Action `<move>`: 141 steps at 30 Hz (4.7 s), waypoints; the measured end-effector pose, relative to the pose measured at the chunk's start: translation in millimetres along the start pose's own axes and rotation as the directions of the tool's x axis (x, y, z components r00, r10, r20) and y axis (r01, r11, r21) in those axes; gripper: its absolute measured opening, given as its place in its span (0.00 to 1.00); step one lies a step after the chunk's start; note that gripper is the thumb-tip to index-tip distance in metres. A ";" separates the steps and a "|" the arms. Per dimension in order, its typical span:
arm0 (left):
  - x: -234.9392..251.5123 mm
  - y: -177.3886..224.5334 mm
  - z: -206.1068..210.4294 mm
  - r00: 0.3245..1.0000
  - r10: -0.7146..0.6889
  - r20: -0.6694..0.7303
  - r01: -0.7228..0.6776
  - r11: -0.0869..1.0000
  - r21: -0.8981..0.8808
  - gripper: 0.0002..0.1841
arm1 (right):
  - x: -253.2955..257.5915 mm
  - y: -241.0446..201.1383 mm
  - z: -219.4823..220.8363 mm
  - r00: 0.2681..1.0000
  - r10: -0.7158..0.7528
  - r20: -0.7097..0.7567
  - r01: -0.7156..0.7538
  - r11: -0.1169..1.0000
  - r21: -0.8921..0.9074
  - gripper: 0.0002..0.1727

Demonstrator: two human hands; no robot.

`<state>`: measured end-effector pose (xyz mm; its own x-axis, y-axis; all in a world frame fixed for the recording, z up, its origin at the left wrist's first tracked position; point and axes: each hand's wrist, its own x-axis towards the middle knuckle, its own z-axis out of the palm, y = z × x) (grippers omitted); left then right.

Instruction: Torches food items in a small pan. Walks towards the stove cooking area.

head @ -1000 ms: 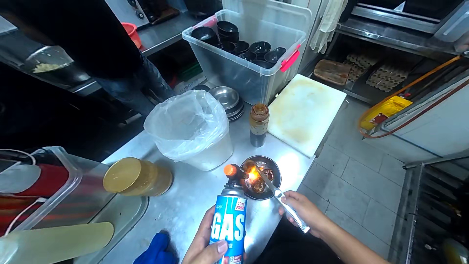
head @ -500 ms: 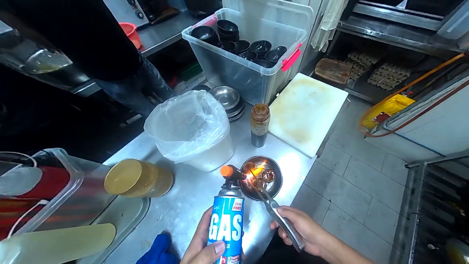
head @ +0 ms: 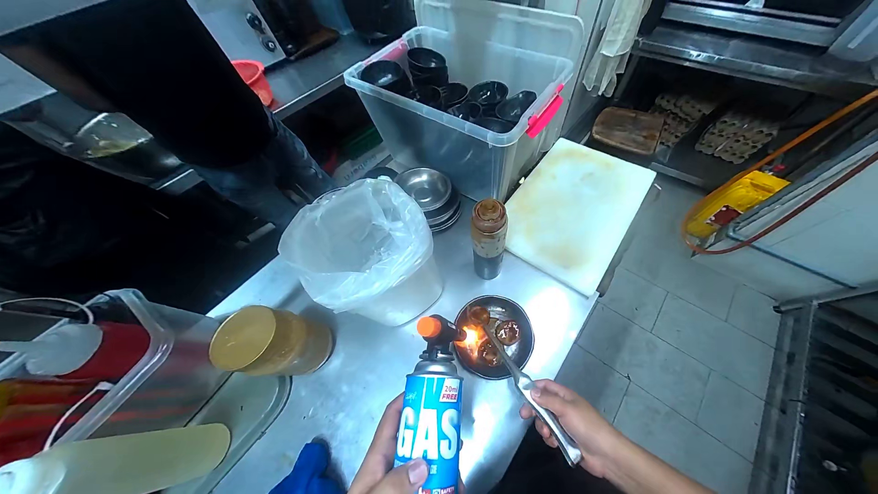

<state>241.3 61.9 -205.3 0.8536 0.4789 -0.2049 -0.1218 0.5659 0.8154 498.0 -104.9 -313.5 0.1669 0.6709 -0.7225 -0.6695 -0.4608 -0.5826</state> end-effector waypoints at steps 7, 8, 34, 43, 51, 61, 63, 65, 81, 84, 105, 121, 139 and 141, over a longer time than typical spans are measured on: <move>4.8 1.3 4.6 1.000 -0.001 0.017 0.002 1.000 -0.017 0.39 | -17.9 -3.4 -20.3 0.887 -0.447 -0.121 0.114 0.464 -0.878 0.20; 5.4 0.9 4.2 1.000 0.002 0.018 -0.002 1.000 -0.019 0.39 | -19.5 -3.2 -20.9 0.818 -0.570 -0.070 0.090 0.248 -0.965 0.20; 26.1 -2.6 -1.9 1.000 0.003 -0.016 -0.005 0.997 -0.078 0.41 | -59.7 -31.0 -17.3 0.946 -0.307 -0.106 0.011 0.357 -0.934 0.25; 34.0 -4.8 -1.9 1.000 -0.031 -0.005 0.031 0.997 -0.072 0.41 | -66.8 -23.3 -27.8 0.955 -0.258 -0.147 -0.008 0.474 -0.880 0.26; 38.8 -8.0 -2.0 0.997 -0.055 -0.044 0.051 0.995 -0.086 0.43 | -68.5 -18.2 -26.2 0.961 -0.232 -0.152 -0.014 0.506 -0.862 0.26; 43.9 -10.2 -1.9 0.996 -0.070 -0.047 0.065 0.993 -0.096 0.43 | -71.3 -15.8 -25.0 0.962 -0.222 -0.156 -0.019 0.520 -0.854 0.26; 43.7 -11.3 -2.4 0.997 -0.066 -0.043 0.062 0.993 -0.099 0.43 | -72.1 -16.0 -24.3 0.965 -0.212 -0.158 -0.025 0.523 -0.852 0.26; 43.7 -11.4 -2.5 0.997 -0.063 -0.041 0.059 0.993 -0.102 0.42 | -71.9 -15.4 -24.6 0.965 -0.214 -0.149 -0.015 0.525 -0.851 0.25; 40.0 -10.5 -3.0 0.997 -0.057 -0.045 0.050 0.989 -0.140 0.44 | -69.8 -15.9 -23.8 0.969 -0.218 -0.117 0.021 0.544 -0.839 0.25; 39.2 -10.6 -3.5 0.997 -0.058 -0.048 0.051 0.988 -0.149 0.43 | -68.7 -16.6 -24.1 0.971 -0.207 -0.119 0.011 0.536 -0.844 0.26; 33.0 -14.8 -6.7 0.995 -0.071 -0.067 0.060 0.987 -0.151 0.43 | -68.8 -18.1 -27.3 0.960 -0.241 -0.139 0.007 0.521 -0.854 0.26; 33.2 -14.5 -5.0 0.999 -0.029 -0.040 0.022 0.988 -0.152 0.43 | -83.6 -20.2 -36.2 0.989 -0.126 -0.074 0.068 0.845 -0.530 0.15; 28.6 -13.8 -1.2 0.999 -0.023 -0.035 0.019 0.994 -0.107 0.42 | -38.6 11.5 -27.2 0.978 -0.162 -0.134 0.147 0.982 -0.114 0.10; 27.7 -13.9 -1.7 0.999 -0.025 -0.044 0.021 0.994 -0.108 0.42 | -41.3 9.6 -28.6 0.960 -0.222 -0.170 0.180 0.957 -0.229 0.10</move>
<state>265.7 68.4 -223.2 0.8336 0.4931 -0.2490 -0.1581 0.6448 0.7478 505.4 -153.7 -299.8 0.4315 0.6478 -0.6278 -0.4448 -0.4527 -0.7728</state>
